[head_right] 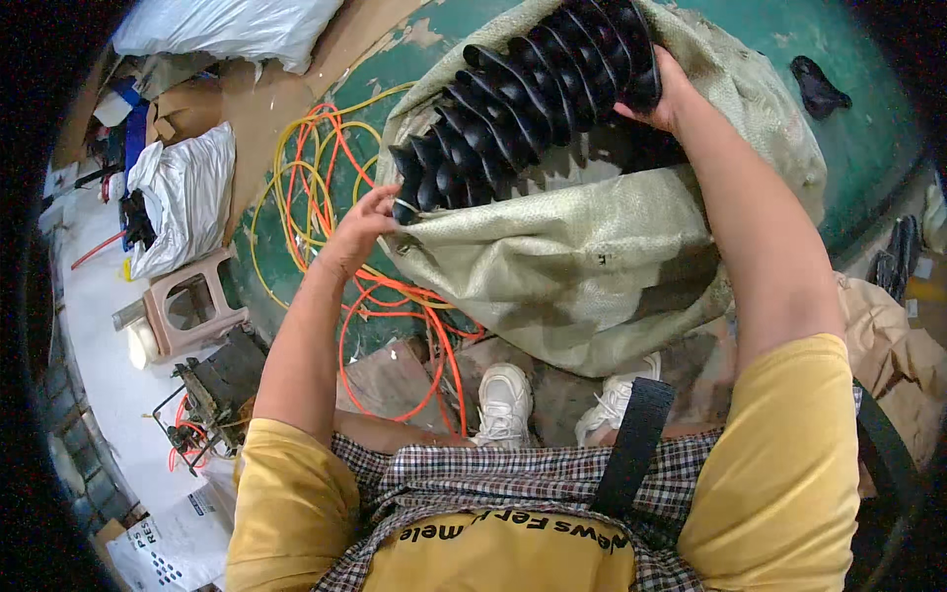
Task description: Sorting bicycle seat components and using an air blow gun to clean or process them before packing.
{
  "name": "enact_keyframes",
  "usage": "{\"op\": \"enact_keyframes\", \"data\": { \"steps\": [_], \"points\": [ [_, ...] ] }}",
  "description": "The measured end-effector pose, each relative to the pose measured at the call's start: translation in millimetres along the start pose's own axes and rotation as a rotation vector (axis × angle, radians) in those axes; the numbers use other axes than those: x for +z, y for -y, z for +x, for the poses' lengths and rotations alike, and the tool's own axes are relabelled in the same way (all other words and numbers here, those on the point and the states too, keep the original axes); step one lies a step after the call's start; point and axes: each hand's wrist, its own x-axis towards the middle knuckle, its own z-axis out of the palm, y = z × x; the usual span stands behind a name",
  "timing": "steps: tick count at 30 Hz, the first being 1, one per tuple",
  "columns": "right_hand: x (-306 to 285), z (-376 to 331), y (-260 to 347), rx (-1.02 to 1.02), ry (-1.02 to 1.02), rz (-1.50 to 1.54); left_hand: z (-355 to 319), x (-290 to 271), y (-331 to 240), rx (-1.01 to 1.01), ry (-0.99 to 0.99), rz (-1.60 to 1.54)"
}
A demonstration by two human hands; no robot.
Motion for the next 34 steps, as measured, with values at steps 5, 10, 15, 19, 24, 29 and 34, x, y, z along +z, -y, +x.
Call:
{"op": "enact_keyframes", "data": {
  "steps": [5,10,15,19,24,29,34],
  "points": [
    [4.6,2.2,-2.9,-0.021,0.050,0.019,2.1,8.2,6.4,0.201,-0.081,0.550],
    [3.2,6.5,-3.9,-0.016,0.061,-0.001,-10.4,6.0,17.8,0.246,-0.217,0.659],
    [0.2,6.5,-4.4,-0.009,0.042,0.045,-16.0,22.6,2.8,0.211,-0.380,0.842],
    [2.9,7.1,-1.3,-0.024,0.049,0.034,-21.6,38.7,19.0,0.833,-0.456,1.413],
    [13.1,-0.2,11.2,0.006,0.003,-0.020,-28.8,15.1,67.1,0.479,-0.136,0.991],
    [11.6,-1.5,26.1,0.036,-0.027,-0.139,-10.9,-36.8,4.1,0.091,-0.604,0.009],
    [25.7,9.5,48.9,-0.096,-0.007,-0.246,45.0,-8.7,-12.8,-0.243,-0.291,-0.070]
  ]
}}
